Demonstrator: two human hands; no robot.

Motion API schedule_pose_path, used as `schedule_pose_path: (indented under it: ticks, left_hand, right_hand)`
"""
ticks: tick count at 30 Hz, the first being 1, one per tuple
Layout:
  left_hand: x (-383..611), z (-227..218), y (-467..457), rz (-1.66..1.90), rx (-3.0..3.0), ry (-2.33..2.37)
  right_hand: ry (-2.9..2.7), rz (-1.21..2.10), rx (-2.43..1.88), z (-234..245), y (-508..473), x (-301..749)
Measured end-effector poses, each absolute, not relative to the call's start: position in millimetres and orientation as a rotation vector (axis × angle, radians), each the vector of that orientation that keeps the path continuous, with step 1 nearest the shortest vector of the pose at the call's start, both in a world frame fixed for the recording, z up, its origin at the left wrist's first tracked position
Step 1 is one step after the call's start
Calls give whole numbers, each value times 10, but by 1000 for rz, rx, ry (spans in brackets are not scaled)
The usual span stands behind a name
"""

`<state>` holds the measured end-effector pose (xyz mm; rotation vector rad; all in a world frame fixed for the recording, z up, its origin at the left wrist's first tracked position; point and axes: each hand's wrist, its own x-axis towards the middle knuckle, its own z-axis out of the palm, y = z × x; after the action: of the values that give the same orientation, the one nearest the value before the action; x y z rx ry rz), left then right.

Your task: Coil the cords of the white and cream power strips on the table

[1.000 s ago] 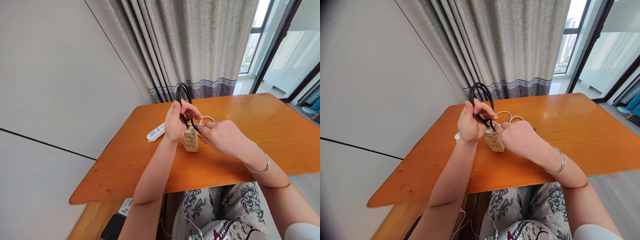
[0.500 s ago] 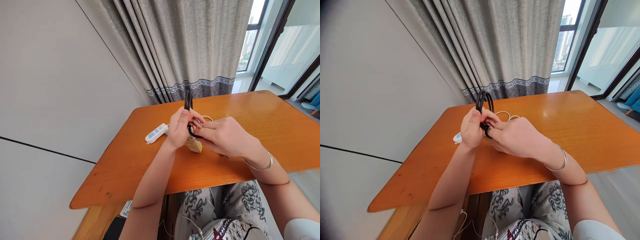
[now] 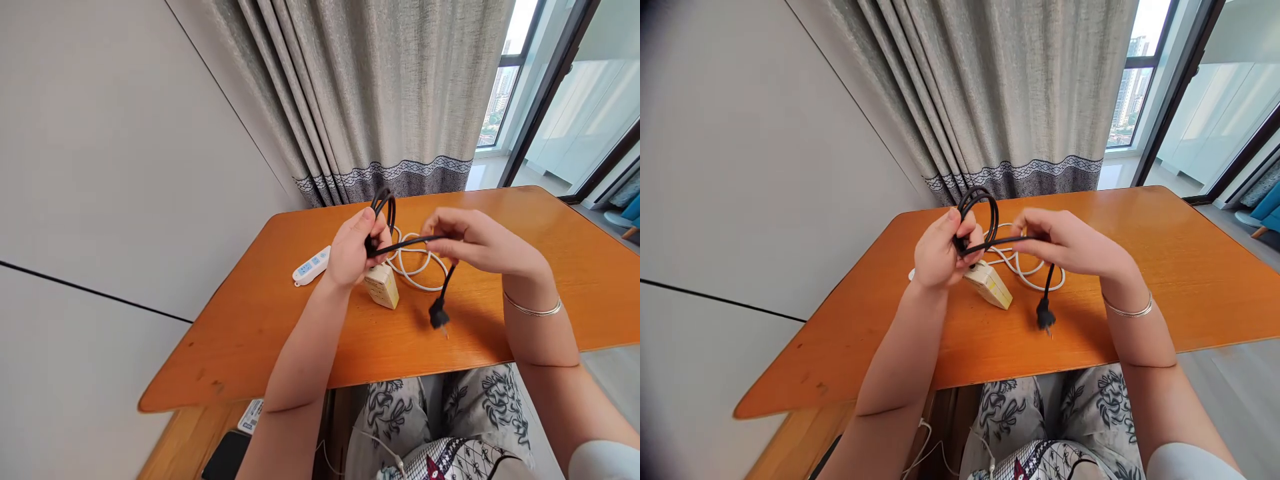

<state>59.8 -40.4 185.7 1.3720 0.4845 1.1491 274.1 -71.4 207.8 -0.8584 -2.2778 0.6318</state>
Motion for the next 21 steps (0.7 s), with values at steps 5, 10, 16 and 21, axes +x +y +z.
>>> schedule_pose_path:
  ticks: [5, 10, 16, 21]
  left_hand:
    - [617, 1887, -483, 891, 1095, 443]
    - [629, 1883, -518, 739, 1024, 382]
    - [637, 1868, -489, 722, 1049, 356]
    - [637, 1861, -476, 681, 1054, 368]
  right_hand:
    - [-2084, -1, -1019, 1962, -680, 2446]
    - [-2106, -317, -1140, 1900, -590, 2388]
    - [-2140, -343, -1095, 1846, -513, 2432]
    - [-2174, -170, -975, 1874, -479, 2510]
